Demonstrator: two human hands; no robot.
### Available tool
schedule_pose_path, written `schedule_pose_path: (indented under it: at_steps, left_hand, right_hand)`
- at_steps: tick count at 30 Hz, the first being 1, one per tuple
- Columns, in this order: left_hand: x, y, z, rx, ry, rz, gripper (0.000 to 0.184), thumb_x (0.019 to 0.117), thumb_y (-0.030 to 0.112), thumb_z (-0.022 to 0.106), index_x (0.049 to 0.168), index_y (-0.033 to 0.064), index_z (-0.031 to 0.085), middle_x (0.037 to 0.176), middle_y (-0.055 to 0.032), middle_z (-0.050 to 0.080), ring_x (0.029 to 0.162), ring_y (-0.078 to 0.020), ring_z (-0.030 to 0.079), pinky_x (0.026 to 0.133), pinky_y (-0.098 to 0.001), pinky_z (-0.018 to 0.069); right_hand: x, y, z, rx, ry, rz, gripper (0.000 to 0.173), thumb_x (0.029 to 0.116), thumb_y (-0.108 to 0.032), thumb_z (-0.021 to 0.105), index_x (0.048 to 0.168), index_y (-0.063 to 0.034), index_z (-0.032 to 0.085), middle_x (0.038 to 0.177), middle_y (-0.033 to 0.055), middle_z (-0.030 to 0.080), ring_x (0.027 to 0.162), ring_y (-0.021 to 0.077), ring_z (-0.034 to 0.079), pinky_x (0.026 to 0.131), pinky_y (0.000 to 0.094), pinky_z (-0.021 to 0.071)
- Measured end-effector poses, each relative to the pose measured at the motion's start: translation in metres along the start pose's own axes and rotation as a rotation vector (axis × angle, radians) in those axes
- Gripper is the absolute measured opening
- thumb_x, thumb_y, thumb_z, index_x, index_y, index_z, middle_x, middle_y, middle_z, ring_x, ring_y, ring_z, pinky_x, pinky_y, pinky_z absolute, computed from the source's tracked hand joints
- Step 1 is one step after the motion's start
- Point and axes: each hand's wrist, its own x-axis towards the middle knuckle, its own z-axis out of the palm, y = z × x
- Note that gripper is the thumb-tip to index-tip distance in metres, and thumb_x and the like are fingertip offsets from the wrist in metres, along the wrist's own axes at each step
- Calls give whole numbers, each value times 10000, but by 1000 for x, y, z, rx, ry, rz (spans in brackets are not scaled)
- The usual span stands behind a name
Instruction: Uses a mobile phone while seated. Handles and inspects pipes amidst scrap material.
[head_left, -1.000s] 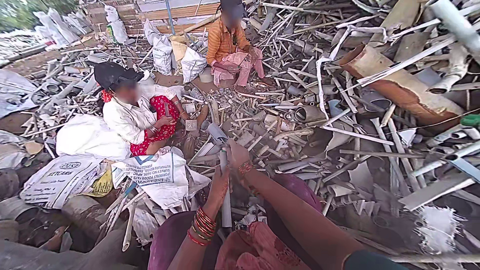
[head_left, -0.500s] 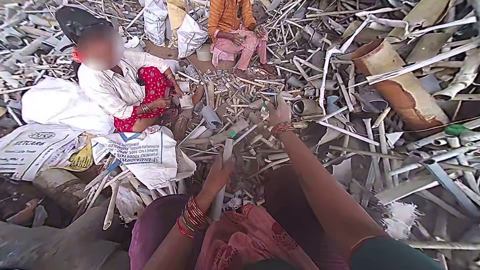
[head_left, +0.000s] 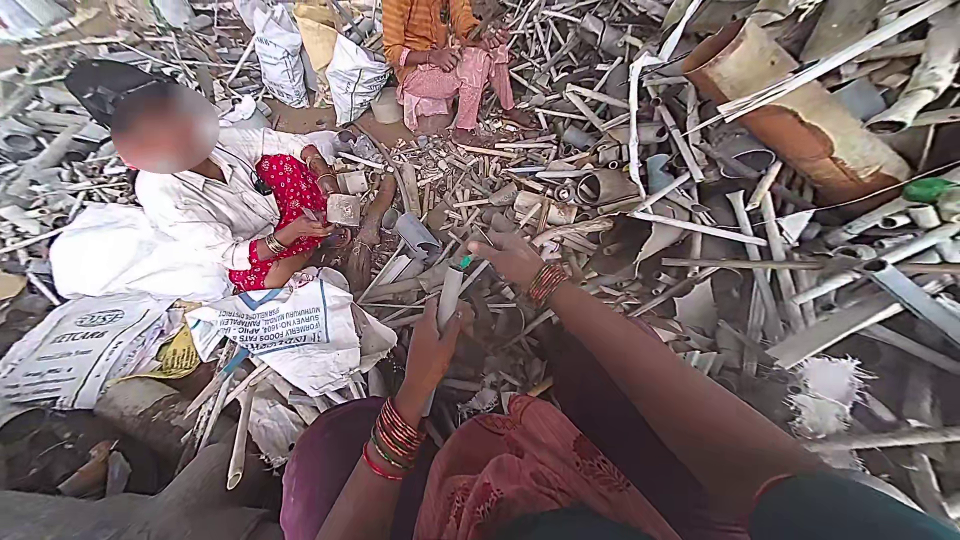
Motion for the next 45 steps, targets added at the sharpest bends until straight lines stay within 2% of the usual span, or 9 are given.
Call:
schedule_pose_path:
  at_steps: [1, 6, 12, 17, 22, 28, 31, 34, 45]
  left_hand:
    - [-1, -1, -1, 4, 16, 8, 459, 1062, 266, 532, 1403, -34, 463, 948, -144, 631, 717, -187, 627, 704, -376, 551]
    - [-4, 2, -11, 27, 85, 56, 464, 1039, 278, 561, 1397, -11, 500, 948, -139, 649, 741, -203, 624, 719, -405, 534]
    - [-2, 5, -5, 102, 107, 162, 492, 1009, 236, 600, 1398, -57, 533, 1183, -247, 671, 1085, -341, 661, 968, -518, 497]
    - [1, 1, 5, 150, 96, 178, 471, 1009, 238, 600, 1372, -59, 552, 1159, -249, 672, 1065, -349, 661, 957, -521, 498]
    - [0, 4, -1, 229, 118, 118, 471, 1013, 186, 606, 1415, -52, 541, 1271, -274, 646, 1162, -393, 639, 1027, -546, 464]
    - [-6, 8, 0, 358, 280, 223, 401, 975, 125, 632, 1320, -79, 626, 1184, -307, 677, 1124, -475, 645, 1011, -605, 450]
    - [-7, 3, 1, 398, 374, 335, 368, 940, 104, 649, 1261, -73, 672, 1118, -296, 705, 1052, -489, 670, 962, -627, 471]
    - [-7, -1, 1, 457, 476, 438, 351, 891, 100, 669, 1207, -47, 717, 1076, -271, 728, 989, -483, 697, 885, -626, 509]
    - [4, -4, 1, 648, 609, 578, 326, 860, 93, 623, 1142, 19, 770, 1081, -193, 758, 962, -423, 728, 818, -577, 540]
  right_hand:
    - [-2, -4, 1, 20, -30, 4, 277, 1082, -283, 539, 1100, -65, 710, 827, 18, 602, 673, 71, 478, 642, 281, 405]
    - [-6, -15, 10, 81, -171, -1, 236, 1014, -150, 651, 1205, -13, 671, 993, 46, 685, 825, 42, 575, 763, 242, 475]
    - [-9, -1, 27, 308, -4, 71, 164, 1065, -140, 548, 963, -51, 641, 648, -58, 466, 535, 1, 397, 534, 169, 350]
    - [-11, 11, 20, 227, 21, 4, 192, 1061, -158, 561, 962, -50, 685, 672, -59, 495, 559, 3, 405, 557, 187, 360]
    - [-9, 0, 20, 88, 51, 12, 257, 1075, -195, 551, 896, -29, 632, 669, 0, 456, 588, 75, 411, 584, 259, 350]
    - [-17, -8, 24, 40, 94, -4, 294, 1095, -232, 507, 932, -16, 622, 700, 52, 486, 606, 130, 452, 587, 321, 380]
    - [-15, -11, 22, 52, 117, 28, 270, 1095, -208, 512, 970, -11, 646, 715, 36, 500, 616, 103, 445, 603, 289, 378]
    - [-19, -15, 22, 65, 131, 44, 279, 1094, -224, 511, 931, -29, 626, 701, 33, 487, 601, 102, 442, 584, 286, 367]
    - [-10, -7, 17, 70, 165, 38, 310, 1093, -219, 513, 874, -34, 632, 677, 7, 535, 588, 71, 454, 586, 260, 373]
